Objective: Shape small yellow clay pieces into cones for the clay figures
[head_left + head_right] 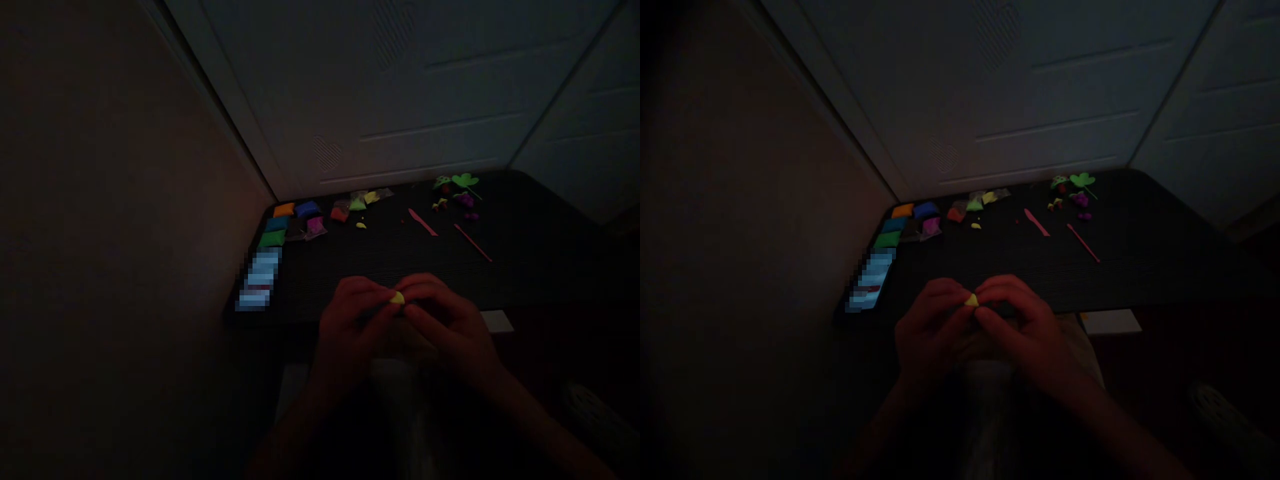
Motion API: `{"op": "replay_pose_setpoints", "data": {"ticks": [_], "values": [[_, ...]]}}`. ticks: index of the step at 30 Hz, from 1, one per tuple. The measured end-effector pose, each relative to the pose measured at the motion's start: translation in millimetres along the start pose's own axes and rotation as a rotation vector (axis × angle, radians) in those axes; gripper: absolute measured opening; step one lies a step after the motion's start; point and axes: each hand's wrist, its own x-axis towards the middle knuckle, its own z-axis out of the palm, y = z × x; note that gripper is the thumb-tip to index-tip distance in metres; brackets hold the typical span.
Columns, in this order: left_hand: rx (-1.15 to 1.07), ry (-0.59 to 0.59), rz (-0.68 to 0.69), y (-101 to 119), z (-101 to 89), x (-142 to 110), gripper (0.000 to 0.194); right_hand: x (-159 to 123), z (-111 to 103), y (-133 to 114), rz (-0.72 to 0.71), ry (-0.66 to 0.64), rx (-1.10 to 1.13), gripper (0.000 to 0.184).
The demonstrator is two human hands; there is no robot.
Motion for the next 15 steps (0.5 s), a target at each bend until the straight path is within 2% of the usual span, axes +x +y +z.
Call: {"op": "replay_pose_setpoints", "data": {"ticks": [6, 15], "values": [[0.047, -0.018, 0.041, 0.6, -1.0, 0.0, 0.021, 1.0, -0.2, 2.2, 0.017, 0.011, 0.055, 0.009], [0.101, -0.045, 0.065, 1.2, -2.3, -2.3, 0.03, 0.7, -0.4, -3.2, 0.069, -0.002, 0.08, 0.006]]}}
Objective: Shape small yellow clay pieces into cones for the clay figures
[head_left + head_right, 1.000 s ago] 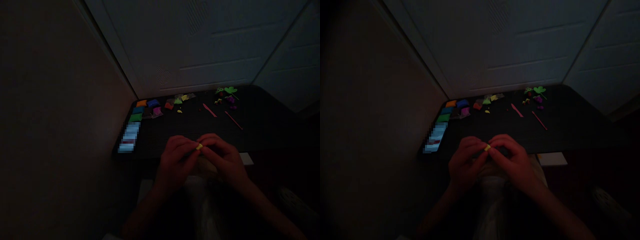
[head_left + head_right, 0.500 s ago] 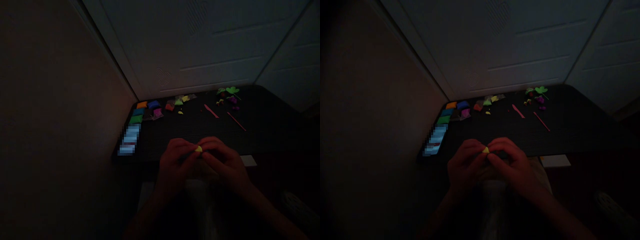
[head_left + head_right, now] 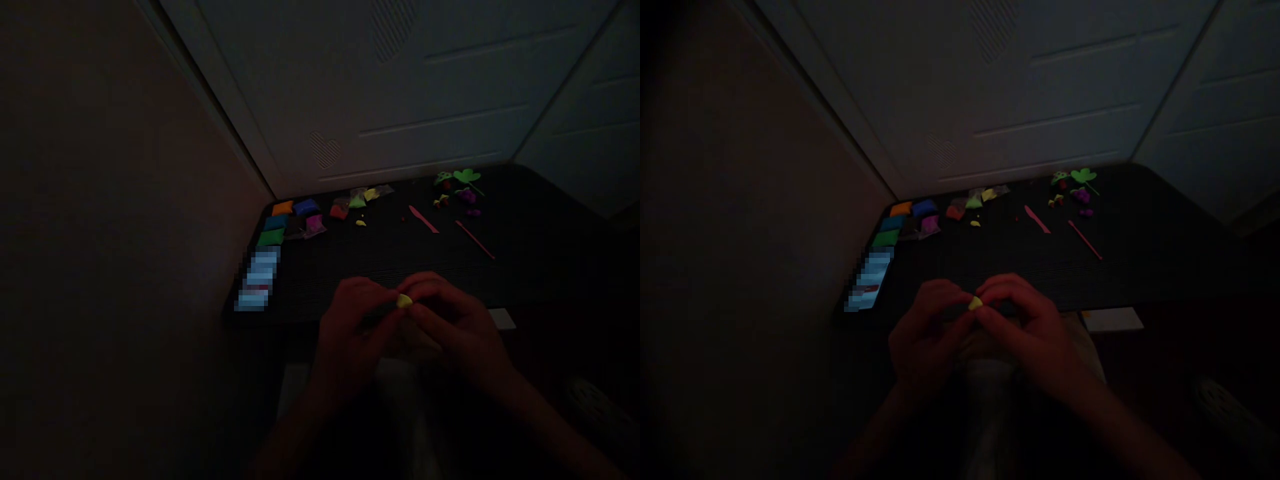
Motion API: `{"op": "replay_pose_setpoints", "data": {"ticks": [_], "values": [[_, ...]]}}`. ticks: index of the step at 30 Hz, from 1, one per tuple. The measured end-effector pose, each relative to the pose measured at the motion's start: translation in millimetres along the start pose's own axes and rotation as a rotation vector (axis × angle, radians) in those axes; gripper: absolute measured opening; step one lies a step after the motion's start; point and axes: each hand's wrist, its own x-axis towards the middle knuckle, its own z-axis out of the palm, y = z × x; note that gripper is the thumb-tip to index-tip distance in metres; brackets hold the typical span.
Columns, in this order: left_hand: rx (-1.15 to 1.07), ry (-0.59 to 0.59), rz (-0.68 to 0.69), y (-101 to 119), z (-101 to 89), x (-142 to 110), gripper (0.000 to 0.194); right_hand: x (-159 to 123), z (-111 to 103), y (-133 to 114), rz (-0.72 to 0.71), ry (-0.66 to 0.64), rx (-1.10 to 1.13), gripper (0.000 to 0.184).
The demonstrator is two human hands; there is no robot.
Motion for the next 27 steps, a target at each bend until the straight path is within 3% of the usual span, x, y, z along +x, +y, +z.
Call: {"op": "replay_pose_setpoints", "data": {"ticks": [10, 13, 17, 23, 27], "values": [[0.193, -0.03, 0.171, 7.1, -5.6, 6.5, 0.032, 2.0, 0.0, -3.4, 0.007, -0.011, -0.014, 0.004], [0.179, -0.026, 0.163, 6.3, -5.1, 5.5, 0.034, 2.1, 0.4, -3.1, -0.006, -0.009, -0.031, 0.004], [0.057, 0.025, -0.007, 5.8, -3.9, 2.2, 0.034, 0.5, 2.4, -1.7, -0.095, 0.045, -0.108, 0.008], [-0.41, 0.01, -0.486, 8.4, 0.1, 1.0, 0.011, -1.8, 3.3, 2.0, -0.27, 0.059, -0.282, 0.019], [-0.515, 0.059, -0.566, 9.7, 2.7, 2.8, 0.01, -1.8, 2.2, -0.4, -0.316, 0.04, -0.333, 0.02]]}}
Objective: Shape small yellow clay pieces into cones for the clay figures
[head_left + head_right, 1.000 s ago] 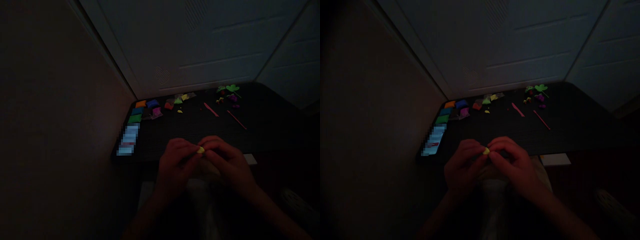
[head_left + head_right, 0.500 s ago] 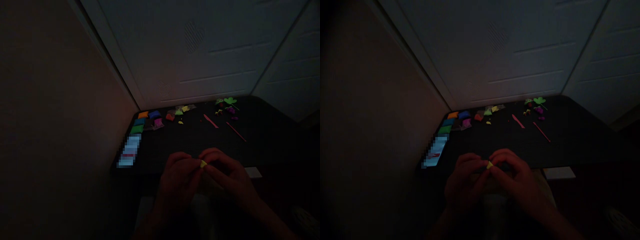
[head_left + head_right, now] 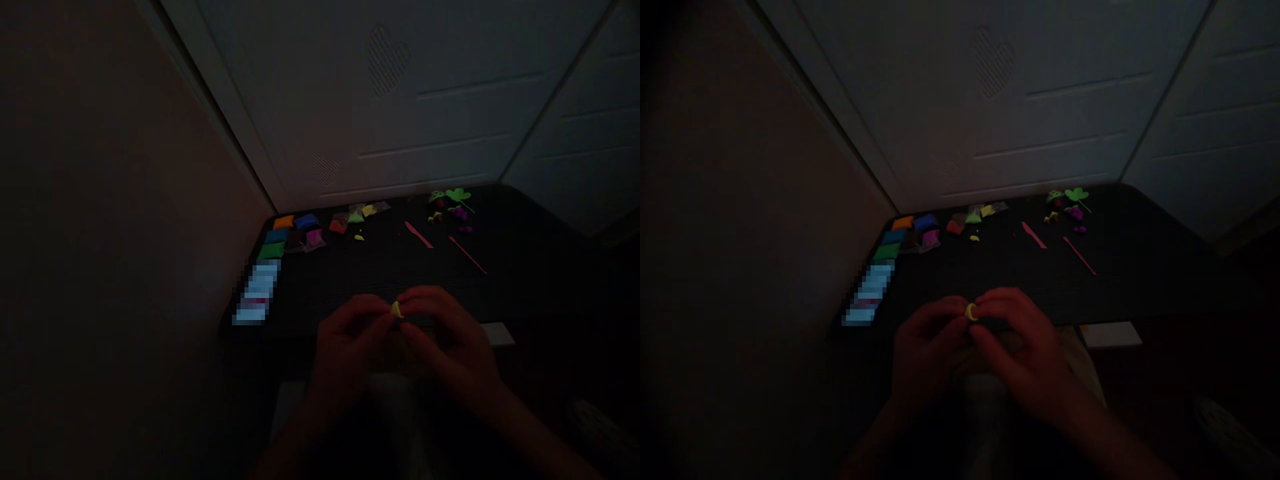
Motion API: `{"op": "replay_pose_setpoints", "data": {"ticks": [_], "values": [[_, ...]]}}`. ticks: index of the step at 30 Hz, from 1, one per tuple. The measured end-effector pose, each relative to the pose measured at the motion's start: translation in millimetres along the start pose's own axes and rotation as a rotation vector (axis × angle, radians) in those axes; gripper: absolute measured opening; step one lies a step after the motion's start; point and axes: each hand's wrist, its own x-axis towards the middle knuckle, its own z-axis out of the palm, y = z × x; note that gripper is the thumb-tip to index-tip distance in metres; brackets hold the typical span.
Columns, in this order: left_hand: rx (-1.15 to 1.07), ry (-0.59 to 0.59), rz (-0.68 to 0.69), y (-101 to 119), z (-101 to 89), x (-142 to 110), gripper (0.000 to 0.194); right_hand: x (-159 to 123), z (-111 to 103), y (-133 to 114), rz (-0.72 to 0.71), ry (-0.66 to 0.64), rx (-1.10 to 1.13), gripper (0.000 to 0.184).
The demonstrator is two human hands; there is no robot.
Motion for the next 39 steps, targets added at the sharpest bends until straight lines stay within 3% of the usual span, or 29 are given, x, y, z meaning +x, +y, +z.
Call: {"op": "replay_pose_setpoints", "data": {"ticks": [5, 12, 24, 32, 36, 39], "values": [[-0.006, -0.025, 0.076, 1.9, 1.2, 0.4, 0.016, 2.5, -1.6, -4.4, 0.004, 0.024, -0.034, 0.016], [0.023, -0.042, 0.069, 2.1, 1.6, 0.0, 0.016, 1.3, -2.2, -5.9, 0.004, 0.043, -0.007, 0.016], [0.366, -0.11, 0.498, 2.7, -3.2, 2.8, 0.031, 0.1, 0.6, -4.5, 0.15, 0.046, 0.159, 0.013], [0.683, -0.071, 0.816, 8.2, -5.0, 6.6, 0.031, 0.6, -0.7, -4.1, 0.216, 0.027, 0.282, 0.009], [0.662, -0.057, 0.78, 8.5, -5.3, 5.4, 0.036, 0.9, -3.2, -1.9, 0.191, -0.005, 0.297, 0.008], [0.476, -0.025, 0.605, 6.3, -5.0, 4.2, 0.034, -0.1, -5.6, -2.1, 0.135, -0.016, 0.215, 0.011]]}}
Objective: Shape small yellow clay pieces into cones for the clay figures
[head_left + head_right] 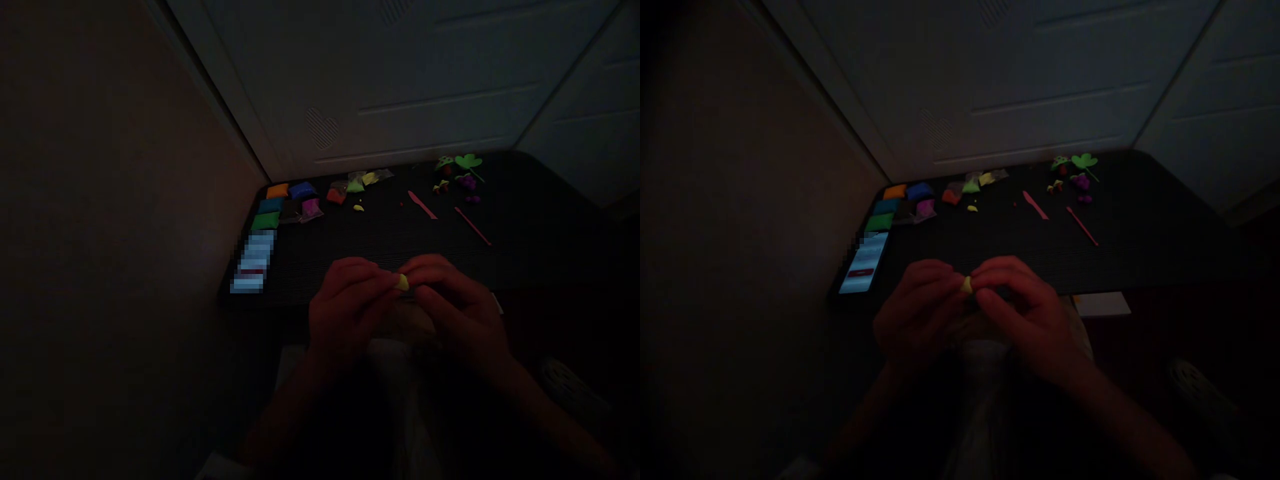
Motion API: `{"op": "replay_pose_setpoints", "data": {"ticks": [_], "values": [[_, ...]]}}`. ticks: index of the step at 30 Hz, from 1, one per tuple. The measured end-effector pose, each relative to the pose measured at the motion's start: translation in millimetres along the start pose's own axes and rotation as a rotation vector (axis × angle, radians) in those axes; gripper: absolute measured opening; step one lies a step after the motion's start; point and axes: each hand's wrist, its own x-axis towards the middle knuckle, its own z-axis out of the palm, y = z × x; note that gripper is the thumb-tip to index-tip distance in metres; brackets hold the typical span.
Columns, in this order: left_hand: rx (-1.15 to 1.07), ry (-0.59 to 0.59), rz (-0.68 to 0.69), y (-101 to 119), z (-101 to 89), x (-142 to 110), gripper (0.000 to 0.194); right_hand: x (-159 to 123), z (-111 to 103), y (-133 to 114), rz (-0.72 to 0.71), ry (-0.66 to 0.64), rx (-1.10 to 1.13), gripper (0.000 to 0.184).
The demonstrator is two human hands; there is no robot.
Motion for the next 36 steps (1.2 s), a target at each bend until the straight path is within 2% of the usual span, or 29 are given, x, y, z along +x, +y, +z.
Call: {"op": "replay_pose_setpoints", "data": {"ticks": [5, 8, 11, 15, 21, 29, 36], "values": [[-0.631, 0.051, -0.568, -2.7, 5.7, -1.9, 0.013, -4.1, -1.4, -5.2, -0.174, 0.053, -0.307, 0.026], [-0.853, 0.076, -0.728, -1.8, 9.6, -1.2, 0.009, -4.9, -0.7, -7.5, -0.301, 0.064, -0.478, 0.04], [-0.903, 0.067, -0.771, 0.6, 11.3, -0.2, 0.009, -4.0, 0.3, -7.3, -0.394, 0.058, -0.593, 0.047], [-0.906, 0.035, -0.786, 1.9, 11.3, -0.2, 0.009, -3.1, 0.2, -3.8, -0.441, 0.064, -0.652, 0.049], [-0.853, 0.021, -0.789, 0.3, 12.2, -0.6, 0.011, -3.3, -2.4, 3.4, -0.445, 0.078, -0.684, 0.047], [-0.826, 0.016, -0.862, 0.6, 12.1, 0.1, 0.011, -0.6, -3.1, 9.2, -0.451, 0.099, -0.704, 0.037], [-0.81, -0.042, -0.853, -4.1, 9.0, 0.5, 0.011, 1.1, -3.0, 7.1, -0.443, 0.078, -0.652, 0.03]]}}
